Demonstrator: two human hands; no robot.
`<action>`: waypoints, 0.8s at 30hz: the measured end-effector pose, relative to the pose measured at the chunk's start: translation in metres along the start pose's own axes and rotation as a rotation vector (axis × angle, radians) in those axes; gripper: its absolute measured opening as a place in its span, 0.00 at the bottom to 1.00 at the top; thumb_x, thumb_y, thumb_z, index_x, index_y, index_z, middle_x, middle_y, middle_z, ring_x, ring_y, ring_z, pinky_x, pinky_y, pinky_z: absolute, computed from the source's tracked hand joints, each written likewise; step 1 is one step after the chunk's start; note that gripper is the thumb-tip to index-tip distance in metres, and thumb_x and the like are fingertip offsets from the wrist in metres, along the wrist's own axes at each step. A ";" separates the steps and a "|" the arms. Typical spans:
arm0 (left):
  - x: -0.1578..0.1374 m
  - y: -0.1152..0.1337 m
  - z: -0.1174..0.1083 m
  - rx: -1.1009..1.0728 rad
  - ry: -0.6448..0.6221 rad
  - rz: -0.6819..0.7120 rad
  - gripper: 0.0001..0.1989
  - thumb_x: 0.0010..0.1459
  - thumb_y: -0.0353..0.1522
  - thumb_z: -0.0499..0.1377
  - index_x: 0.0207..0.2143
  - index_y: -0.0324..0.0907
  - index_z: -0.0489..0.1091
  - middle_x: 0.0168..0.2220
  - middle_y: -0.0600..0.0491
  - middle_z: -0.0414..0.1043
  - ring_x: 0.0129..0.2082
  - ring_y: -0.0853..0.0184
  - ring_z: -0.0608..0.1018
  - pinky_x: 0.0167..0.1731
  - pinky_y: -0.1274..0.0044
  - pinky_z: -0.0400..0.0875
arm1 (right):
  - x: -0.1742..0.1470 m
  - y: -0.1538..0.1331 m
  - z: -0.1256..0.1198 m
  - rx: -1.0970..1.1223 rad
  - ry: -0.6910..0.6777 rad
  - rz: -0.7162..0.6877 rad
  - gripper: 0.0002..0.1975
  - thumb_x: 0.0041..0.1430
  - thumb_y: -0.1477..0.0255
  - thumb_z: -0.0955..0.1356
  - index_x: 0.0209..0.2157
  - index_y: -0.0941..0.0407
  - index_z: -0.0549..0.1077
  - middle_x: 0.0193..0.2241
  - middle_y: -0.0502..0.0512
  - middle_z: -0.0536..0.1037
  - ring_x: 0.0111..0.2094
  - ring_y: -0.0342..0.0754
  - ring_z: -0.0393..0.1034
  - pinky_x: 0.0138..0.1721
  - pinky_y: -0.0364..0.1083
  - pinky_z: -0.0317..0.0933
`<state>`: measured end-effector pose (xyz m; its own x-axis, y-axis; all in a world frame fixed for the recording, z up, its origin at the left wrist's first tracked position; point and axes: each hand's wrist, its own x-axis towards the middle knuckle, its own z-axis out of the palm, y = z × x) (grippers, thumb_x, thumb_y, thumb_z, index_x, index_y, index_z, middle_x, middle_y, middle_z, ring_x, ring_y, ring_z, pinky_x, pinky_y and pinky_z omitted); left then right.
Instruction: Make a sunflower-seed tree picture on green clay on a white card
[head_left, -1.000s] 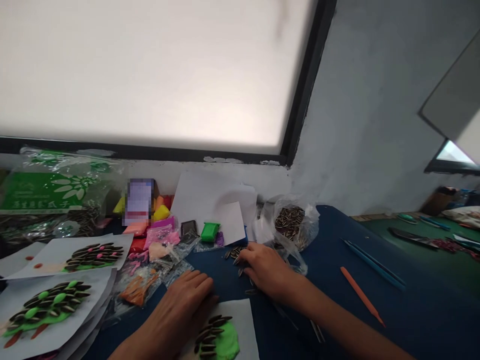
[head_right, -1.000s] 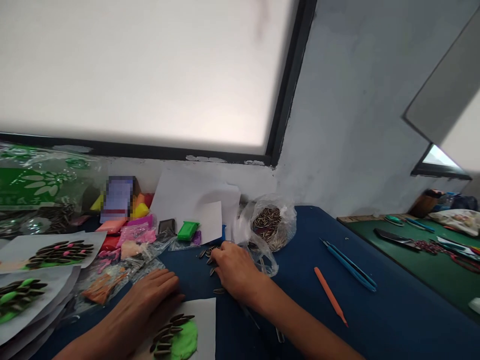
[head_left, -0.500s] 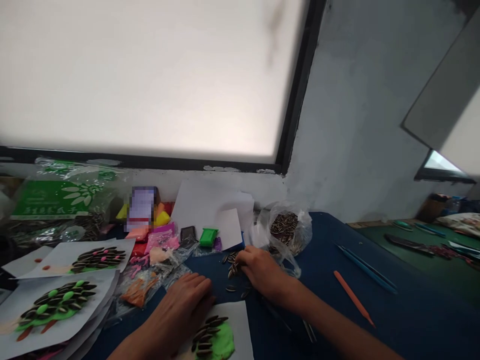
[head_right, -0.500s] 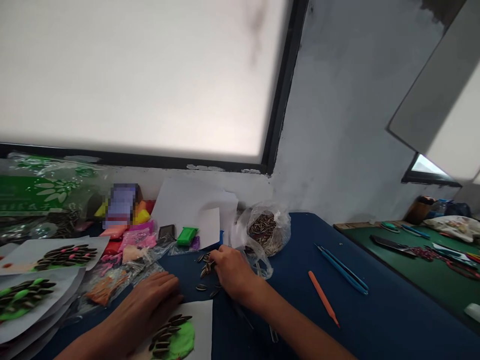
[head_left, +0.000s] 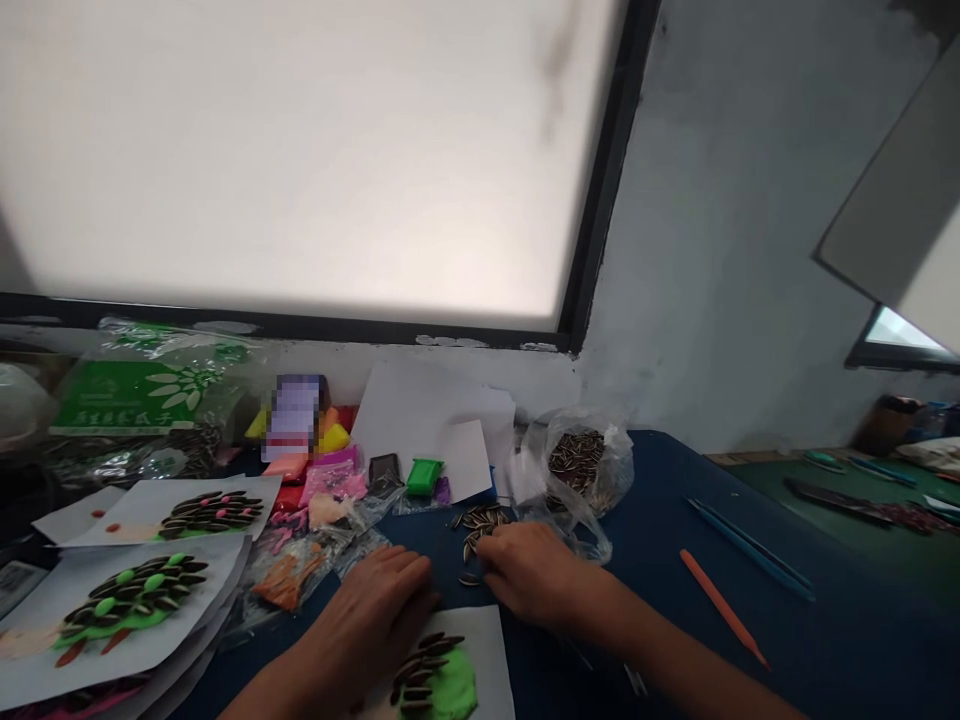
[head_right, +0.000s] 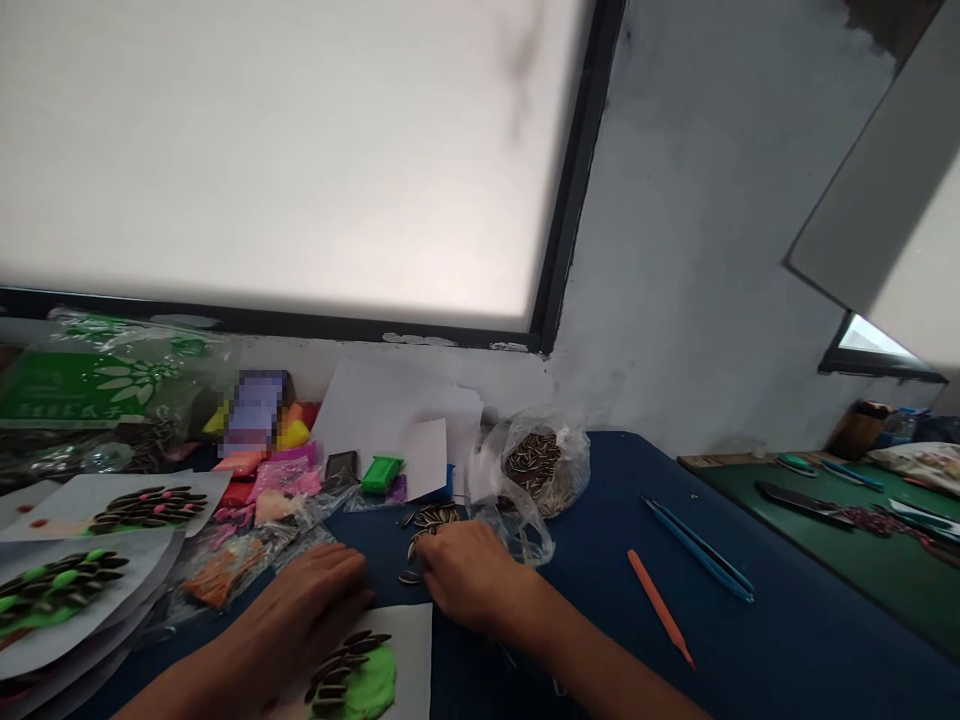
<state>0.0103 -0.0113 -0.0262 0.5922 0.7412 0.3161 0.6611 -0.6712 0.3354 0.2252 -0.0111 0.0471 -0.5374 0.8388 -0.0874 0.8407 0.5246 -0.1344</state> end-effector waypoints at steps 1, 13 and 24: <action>0.000 -0.001 0.001 -0.007 0.012 0.002 0.13 0.65 0.30 0.47 0.25 0.43 0.60 0.26 0.53 0.67 0.27 0.66 0.69 0.30 0.74 0.58 | 0.003 0.001 0.003 -0.009 0.024 0.027 0.08 0.62 0.79 0.64 0.37 0.59 0.76 0.36 0.59 0.79 0.37 0.51 0.73 0.32 0.44 0.57; -0.001 0.000 -0.001 -0.002 -0.019 -0.020 0.15 0.67 0.32 0.46 0.25 0.43 0.59 0.27 0.53 0.67 0.28 0.66 0.68 0.29 0.75 0.57 | 0.008 0.024 0.007 0.055 0.134 0.142 0.11 0.58 0.83 0.67 0.41 0.59 0.78 0.40 0.60 0.79 0.41 0.51 0.74 0.39 0.43 0.62; 0.001 0.000 -0.002 0.021 -0.029 -0.014 0.14 0.66 0.31 0.46 0.25 0.43 0.57 0.27 0.53 0.67 0.27 0.66 0.68 0.29 0.75 0.57 | 0.015 0.021 0.014 0.185 0.259 0.084 0.07 0.61 0.79 0.68 0.36 0.58 0.80 0.36 0.56 0.79 0.37 0.47 0.74 0.38 0.42 0.63</action>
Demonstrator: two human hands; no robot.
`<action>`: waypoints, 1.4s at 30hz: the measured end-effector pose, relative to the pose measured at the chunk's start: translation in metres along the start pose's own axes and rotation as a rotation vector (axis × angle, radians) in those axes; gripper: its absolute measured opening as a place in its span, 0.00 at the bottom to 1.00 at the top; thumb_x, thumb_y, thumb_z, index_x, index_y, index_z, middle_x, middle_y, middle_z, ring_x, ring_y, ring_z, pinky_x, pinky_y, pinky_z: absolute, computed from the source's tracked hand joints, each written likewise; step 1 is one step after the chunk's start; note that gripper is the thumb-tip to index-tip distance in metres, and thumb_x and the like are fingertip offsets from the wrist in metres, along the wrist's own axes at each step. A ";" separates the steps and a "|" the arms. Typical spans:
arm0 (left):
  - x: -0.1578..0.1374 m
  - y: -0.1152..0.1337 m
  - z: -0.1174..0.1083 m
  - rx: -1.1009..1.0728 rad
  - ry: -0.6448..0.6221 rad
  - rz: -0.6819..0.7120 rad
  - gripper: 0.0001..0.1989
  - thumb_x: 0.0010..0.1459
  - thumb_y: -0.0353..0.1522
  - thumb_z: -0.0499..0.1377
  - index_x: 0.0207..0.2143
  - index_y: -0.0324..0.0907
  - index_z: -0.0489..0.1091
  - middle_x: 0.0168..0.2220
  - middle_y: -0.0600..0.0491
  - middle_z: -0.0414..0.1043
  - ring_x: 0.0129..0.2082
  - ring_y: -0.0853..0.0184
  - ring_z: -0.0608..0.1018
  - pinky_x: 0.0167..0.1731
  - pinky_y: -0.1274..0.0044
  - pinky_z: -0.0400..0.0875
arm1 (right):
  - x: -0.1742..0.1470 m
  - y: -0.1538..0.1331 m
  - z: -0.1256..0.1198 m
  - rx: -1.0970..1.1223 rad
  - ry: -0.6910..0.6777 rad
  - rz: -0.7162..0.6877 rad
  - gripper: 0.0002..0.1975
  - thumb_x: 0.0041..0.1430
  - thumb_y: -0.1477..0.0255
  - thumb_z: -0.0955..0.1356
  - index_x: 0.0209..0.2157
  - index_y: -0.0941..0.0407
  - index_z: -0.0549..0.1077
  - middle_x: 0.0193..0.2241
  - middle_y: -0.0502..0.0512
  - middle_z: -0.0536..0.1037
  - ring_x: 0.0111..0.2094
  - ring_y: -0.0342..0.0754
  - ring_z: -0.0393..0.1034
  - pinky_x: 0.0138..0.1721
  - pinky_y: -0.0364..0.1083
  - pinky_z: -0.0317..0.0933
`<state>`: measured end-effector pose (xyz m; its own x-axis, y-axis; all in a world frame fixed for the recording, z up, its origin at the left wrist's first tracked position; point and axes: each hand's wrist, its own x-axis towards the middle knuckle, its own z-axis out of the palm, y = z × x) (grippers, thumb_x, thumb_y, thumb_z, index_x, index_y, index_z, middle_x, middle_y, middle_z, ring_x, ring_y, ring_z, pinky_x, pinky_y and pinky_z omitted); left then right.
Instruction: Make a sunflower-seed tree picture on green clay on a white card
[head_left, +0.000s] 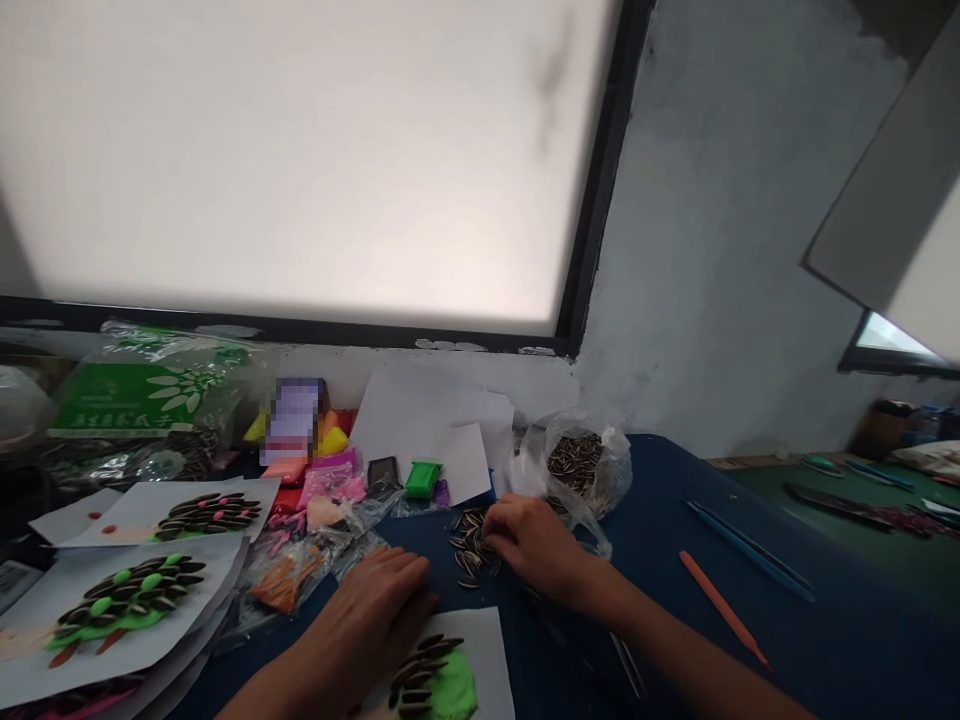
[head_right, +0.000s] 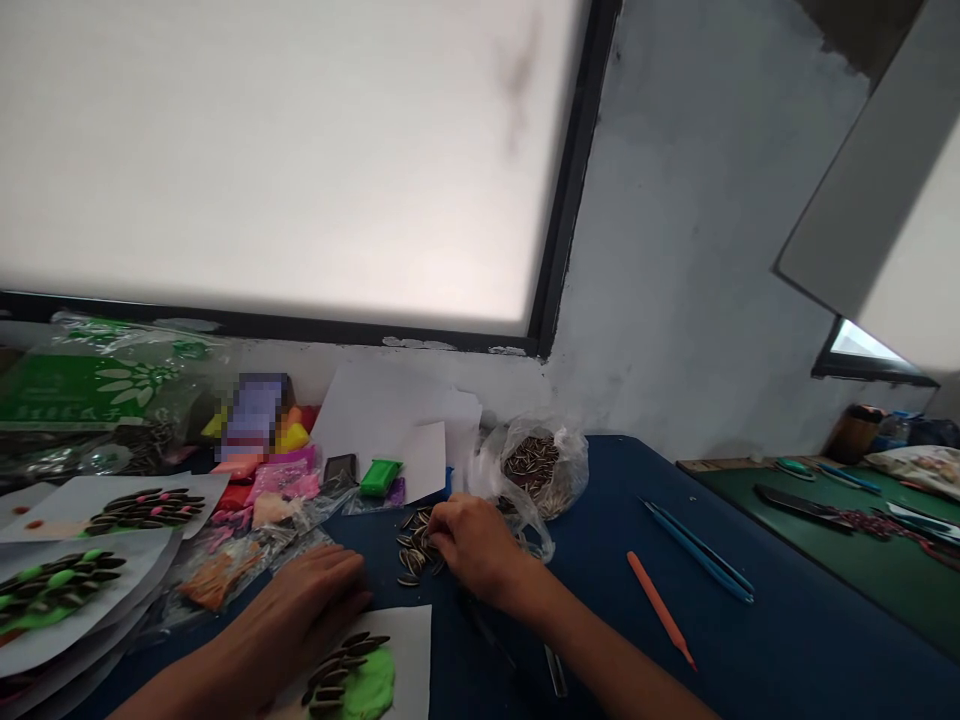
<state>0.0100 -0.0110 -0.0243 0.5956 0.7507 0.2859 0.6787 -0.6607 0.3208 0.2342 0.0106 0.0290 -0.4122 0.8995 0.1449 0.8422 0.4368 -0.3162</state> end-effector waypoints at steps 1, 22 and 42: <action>0.000 -0.001 0.001 -0.008 -0.002 -0.005 0.14 0.66 0.31 0.46 0.25 0.43 0.58 0.27 0.53 0.67 0.28 0.66 0.68 0.30 0.75 0.57 | -0.001 -0.002 0.000 0.007 -0.013 -0.004 0.06 0.60 0.78 0.69 0.34 0.58 0.80 0.36 0.55 0.79 0.36 0.46 0.73 0.37 0.41 0.62; 0.000 0.001 -0.004 -0.010 -0.013 0.006 0.13 0.65 0.29 0.48 0.26 0.42 0.58 0.27 0.54 0.65 0.28 0.66 0.67 0.31 0.74 0.58 | -0.009 -0.023 -0.016 0.225 -0.105 -0.006 0.05 0.58 0.82 0.69 0.34 0.60 0.76 0.31 0.52 0.79 0.30 0.42 0.71 0.30 0.39 0.62; 0.000 0.001 -0.005 0.014 -0.016 -0.005 0.12 0.65 0.30 0.50 0.26 0.42 0.60 0.27 0.53 0.67 0.28 0.65 0.69 0.30 0.75 0.58 | -0.048 -0.036 -0.019 0.191 -0.133 -0.081 0.08 0.56 0.82 0.70 0.33 0.57 0.82 0.29 0.52 0.82 0.32 0.45 0.75 0.35 0.41 0.61</action>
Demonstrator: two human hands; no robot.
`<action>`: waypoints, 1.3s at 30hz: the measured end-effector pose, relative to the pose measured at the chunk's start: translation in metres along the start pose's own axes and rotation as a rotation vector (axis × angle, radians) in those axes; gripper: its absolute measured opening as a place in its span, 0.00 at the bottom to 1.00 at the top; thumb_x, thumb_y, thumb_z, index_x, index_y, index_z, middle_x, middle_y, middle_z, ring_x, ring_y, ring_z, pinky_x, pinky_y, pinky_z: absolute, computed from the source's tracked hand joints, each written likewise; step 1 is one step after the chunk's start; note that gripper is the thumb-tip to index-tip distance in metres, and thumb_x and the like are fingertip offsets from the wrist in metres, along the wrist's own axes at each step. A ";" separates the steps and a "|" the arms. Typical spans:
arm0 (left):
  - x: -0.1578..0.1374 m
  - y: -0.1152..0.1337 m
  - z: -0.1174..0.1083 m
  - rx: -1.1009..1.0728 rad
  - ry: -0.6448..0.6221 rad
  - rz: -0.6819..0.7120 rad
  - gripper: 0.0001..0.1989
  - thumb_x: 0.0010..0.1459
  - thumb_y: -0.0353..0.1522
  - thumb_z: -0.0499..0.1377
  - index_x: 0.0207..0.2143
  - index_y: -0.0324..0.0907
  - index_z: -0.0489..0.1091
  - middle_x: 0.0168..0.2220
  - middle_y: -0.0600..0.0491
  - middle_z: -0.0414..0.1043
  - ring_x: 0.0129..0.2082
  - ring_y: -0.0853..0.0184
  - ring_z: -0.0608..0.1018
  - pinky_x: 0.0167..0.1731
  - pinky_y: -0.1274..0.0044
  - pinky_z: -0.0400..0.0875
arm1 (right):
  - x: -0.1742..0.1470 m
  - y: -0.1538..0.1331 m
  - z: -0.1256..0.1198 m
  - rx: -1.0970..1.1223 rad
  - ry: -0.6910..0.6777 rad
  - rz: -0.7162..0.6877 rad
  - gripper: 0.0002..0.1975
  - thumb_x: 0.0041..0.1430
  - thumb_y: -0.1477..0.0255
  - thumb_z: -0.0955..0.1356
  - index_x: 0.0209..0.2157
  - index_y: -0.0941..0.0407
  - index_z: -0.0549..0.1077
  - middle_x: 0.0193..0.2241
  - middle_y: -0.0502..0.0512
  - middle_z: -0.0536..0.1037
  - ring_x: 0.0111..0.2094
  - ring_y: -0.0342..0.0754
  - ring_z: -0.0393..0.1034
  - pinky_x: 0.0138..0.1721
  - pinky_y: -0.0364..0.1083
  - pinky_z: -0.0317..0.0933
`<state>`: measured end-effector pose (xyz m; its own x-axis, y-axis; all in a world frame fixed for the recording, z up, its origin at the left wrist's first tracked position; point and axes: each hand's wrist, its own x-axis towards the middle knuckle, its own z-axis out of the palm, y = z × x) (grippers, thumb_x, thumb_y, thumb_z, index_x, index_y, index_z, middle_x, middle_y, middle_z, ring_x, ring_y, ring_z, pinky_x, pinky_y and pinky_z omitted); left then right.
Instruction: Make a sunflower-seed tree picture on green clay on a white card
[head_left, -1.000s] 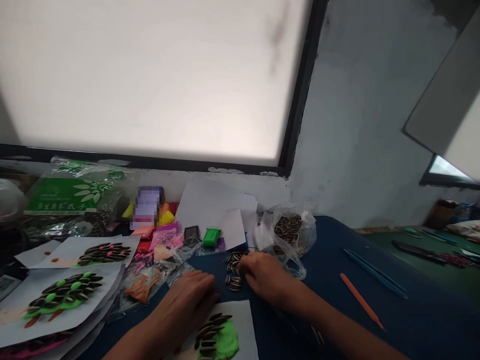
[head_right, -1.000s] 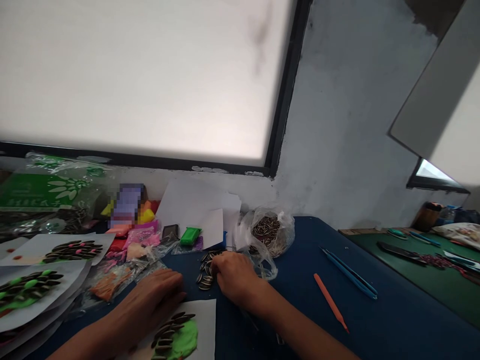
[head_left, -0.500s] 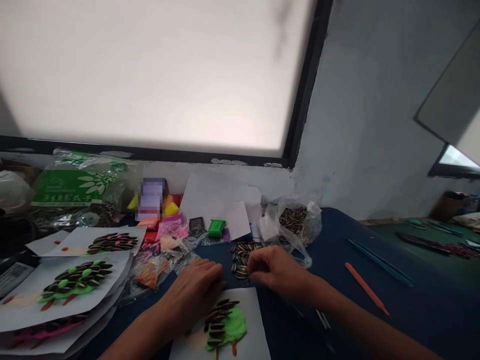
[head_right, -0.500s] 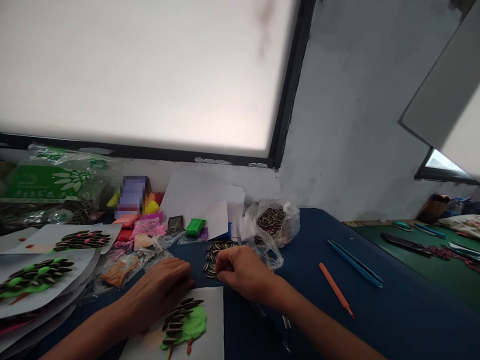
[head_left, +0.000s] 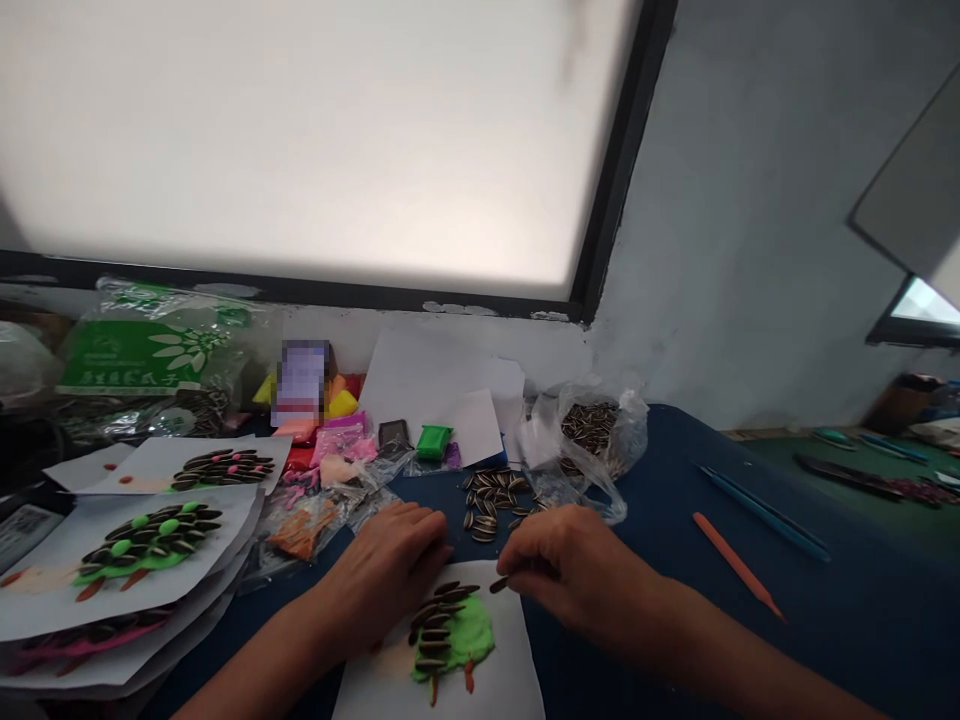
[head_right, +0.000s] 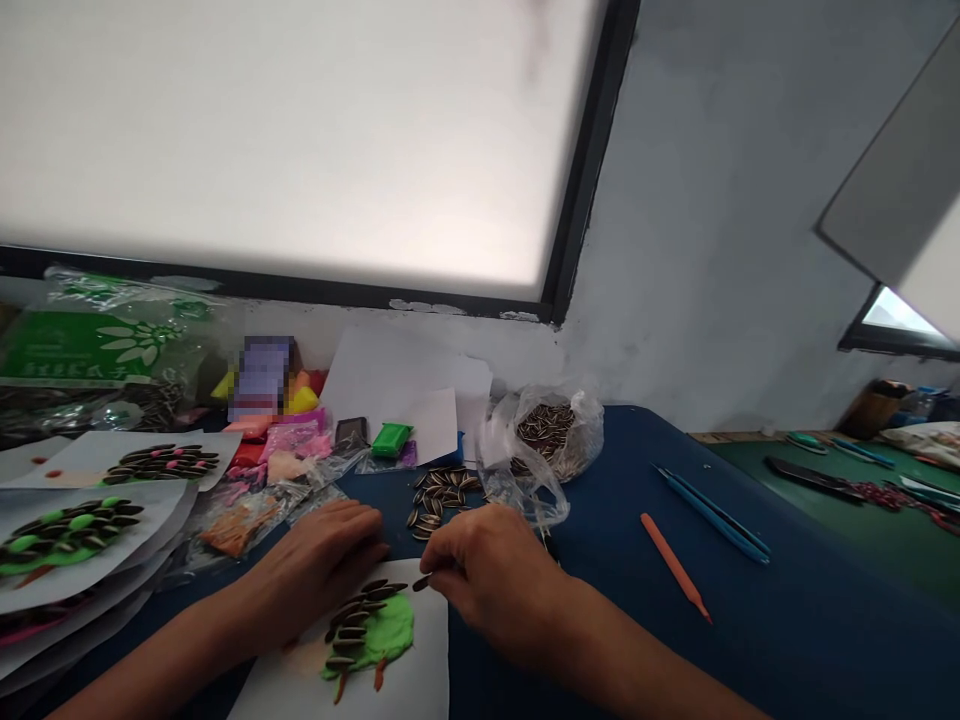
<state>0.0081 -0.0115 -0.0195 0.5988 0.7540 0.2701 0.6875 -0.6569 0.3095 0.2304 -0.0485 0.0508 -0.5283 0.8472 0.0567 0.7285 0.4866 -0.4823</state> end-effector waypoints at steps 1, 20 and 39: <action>0.000 0.000 -0.001 0.001 -0.002 0.002 0.13 0.65 0.30 0.49 0.26 0.42 0.61 0.27 0.53 0.67 0.28 0.65 0.69 0.30 0.75 0.59 | 0.000 0.001 0.001 -0.053 -0.014 0.004 0.08 0.56 0.82 0.70 0.33 0.57 0.82 0.30 0.53 0.82 0.32 0.45 0.74 0.35 0.41 0.61; 0.001 0.002 -0.002 0.008 -0.008 -0.009 0.12 0.65 0.30 0.50 0.26 0.42 0.61 0.27 0.54 0.68 0.28 0.66 0.69 0.29 0.75 0.59 | -0.004 0.001 0.025 -0.054 0.064 -0.118 0.09 0.60 0.81 0.66 0.32 0.57 0.79 0.29 0.52 0.78 0.30 0.44 0.72 0.32 0.41 0.58; 0.000 -0.002 0.003 0.000 0.049 0.034 0.13 0.66 0.31 0.49 0.26 0.42 0.61 0.26 0.54 0.67 0.27 0.66 0.68 0.29 0.75 0.58 | 0.002 -0.001 0.035 -0.224 -0.018 -0.128 0.10 0.62 0.79 0.65 0.27 0.58 0.73 0.28 0.50 0.73 0.28 0.42 0.66 0.27 0.41 0.51</action>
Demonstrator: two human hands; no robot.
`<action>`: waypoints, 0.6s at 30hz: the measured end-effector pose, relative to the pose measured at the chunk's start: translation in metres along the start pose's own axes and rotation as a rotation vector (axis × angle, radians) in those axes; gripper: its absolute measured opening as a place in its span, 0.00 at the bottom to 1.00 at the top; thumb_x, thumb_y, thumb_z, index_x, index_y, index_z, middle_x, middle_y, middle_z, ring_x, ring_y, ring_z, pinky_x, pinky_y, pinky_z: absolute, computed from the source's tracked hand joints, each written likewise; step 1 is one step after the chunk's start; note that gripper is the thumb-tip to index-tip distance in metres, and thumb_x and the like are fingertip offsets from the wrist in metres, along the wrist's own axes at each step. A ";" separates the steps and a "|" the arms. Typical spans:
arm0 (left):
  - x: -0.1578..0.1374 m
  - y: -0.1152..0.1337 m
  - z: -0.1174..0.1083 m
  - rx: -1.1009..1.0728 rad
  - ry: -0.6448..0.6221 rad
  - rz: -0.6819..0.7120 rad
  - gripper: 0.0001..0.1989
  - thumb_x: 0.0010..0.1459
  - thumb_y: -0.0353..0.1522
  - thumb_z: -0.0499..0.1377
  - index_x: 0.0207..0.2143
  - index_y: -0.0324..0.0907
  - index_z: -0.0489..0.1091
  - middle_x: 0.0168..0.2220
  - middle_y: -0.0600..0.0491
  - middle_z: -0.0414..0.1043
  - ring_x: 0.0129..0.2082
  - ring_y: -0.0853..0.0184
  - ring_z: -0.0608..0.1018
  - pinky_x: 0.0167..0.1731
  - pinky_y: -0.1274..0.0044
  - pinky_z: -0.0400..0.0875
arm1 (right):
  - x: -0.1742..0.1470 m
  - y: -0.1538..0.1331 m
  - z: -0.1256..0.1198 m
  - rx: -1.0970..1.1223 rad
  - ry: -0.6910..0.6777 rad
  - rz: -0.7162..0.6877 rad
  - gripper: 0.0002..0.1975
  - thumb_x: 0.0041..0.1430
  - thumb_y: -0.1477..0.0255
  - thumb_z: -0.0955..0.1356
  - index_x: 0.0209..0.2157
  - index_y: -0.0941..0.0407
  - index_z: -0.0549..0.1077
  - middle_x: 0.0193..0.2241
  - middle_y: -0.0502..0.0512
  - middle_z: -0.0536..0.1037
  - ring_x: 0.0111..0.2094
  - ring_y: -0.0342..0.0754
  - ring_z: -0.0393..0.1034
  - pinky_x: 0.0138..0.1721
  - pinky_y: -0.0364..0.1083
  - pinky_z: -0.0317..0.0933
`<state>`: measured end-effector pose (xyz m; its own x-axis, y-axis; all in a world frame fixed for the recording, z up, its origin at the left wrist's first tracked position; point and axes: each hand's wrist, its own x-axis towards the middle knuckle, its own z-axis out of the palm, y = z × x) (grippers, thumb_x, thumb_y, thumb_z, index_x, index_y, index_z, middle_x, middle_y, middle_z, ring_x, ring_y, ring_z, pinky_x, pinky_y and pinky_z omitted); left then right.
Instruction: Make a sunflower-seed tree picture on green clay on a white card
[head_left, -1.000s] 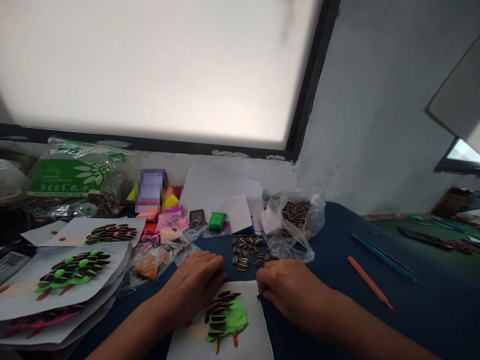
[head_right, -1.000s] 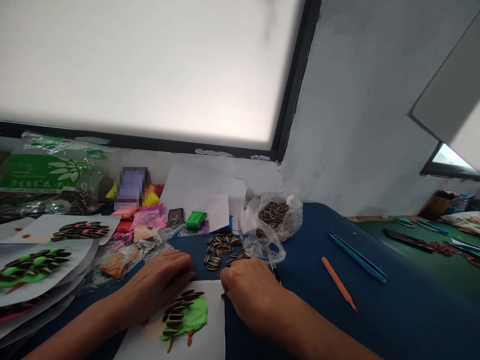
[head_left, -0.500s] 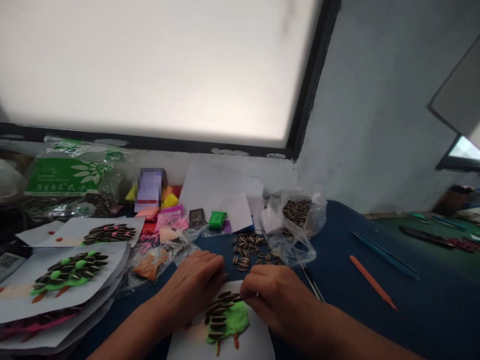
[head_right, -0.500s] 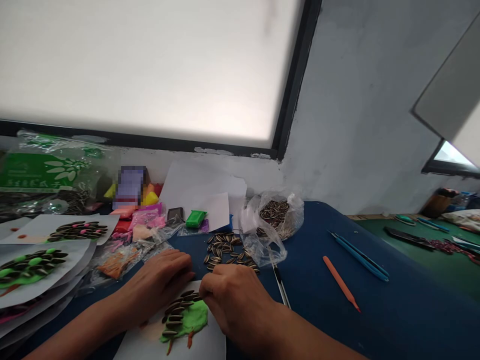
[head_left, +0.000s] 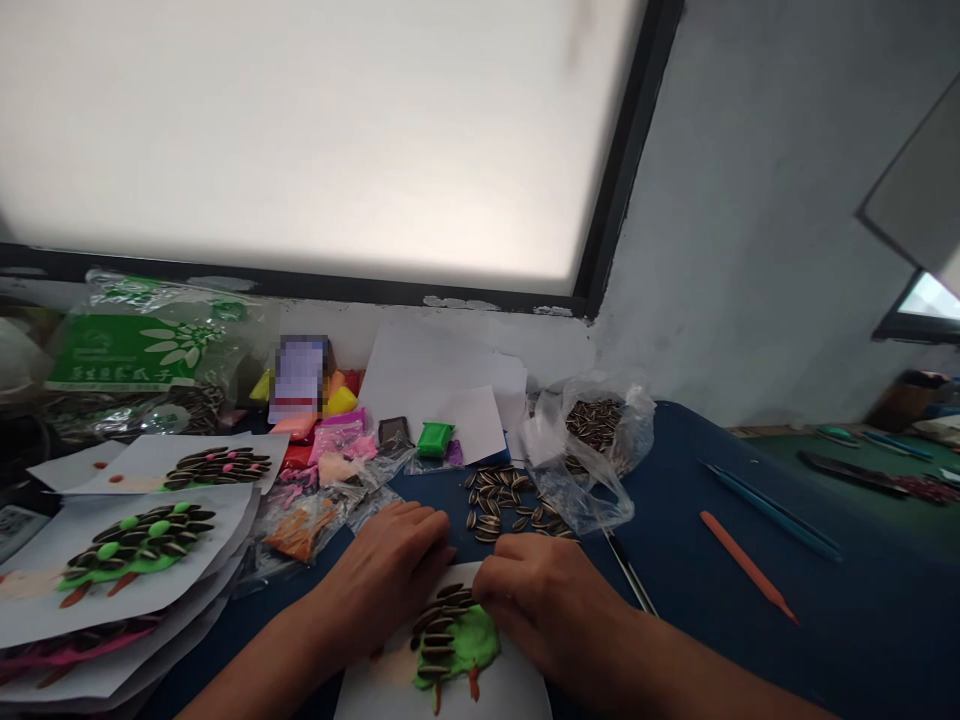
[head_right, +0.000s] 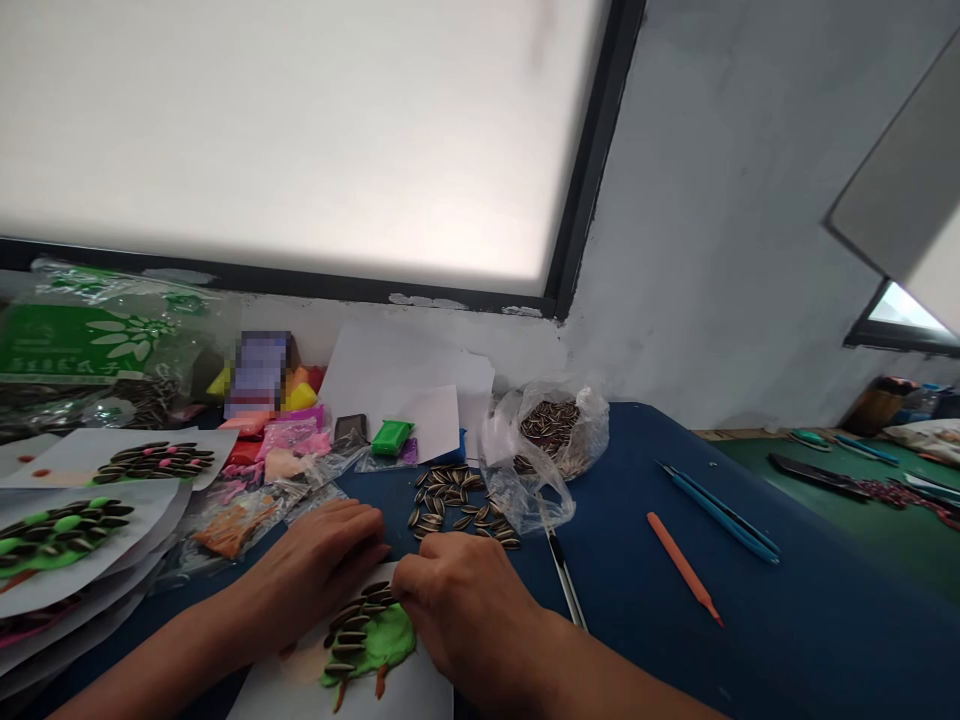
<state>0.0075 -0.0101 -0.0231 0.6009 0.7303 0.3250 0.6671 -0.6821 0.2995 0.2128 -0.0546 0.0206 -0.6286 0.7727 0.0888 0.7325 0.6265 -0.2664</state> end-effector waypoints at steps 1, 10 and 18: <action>0.000 0.000 0.000 -0.001 -0.001 -0.002 0.13 0.66 0.30 0.49 0.26 0.42 0.61 0.26 0.54 0.67 0.27 0.66 0.68 0.29 0.75 0.58 | 0.000 0.000 0.000 -0.011 -0.001 -0.002 0.10 0.62 0.79 0.65 0.26 0.58 0.72 0.28 0.50 0.72 0.27 0.41 0.65 0.27 0.41 0.50; 0.000 0.002 -0.001 -0.001 -0.026 -0.025 0.13 0.66 0.30 0.49 0.26 0.42 0.61 0.26 0.53 0.67 0.28 0.65 0.69 0.29 0.74 0.58 | 0.003 0.001 0.004 -0.053 -0.010 -0.012 0.09 0.58 0.81 0.66 0.25 0.58 0.70 0.27 0.50 0.71 0.26 0.40 0.61 0.25 0.41 0.45; 0.000 0.001 0.000 -0.008 0.024 0.012 0.14 0.66 0.31 0.49 0.25 0.43 0.61 0.25 0.54 0.66 0.26 0.65 0.68 0.28 0.75 0.58 | 0.006 0.001 0.007 -0.134 -0.035 -0.043 0.07 0.54 0.82 0.66 0.26 0.57 0.71 0.26 0.50 0.68 0.25 0.42 0.57 0.24 0.42 0.44</action>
<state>0.0083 -0.0111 -0.0231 0.5982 0.7207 0.3504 0.6563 -0.6915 0.3020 0.2081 -0.0505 0.0140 -0.6674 0.7420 0.0631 0.7314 0.6691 -0.1321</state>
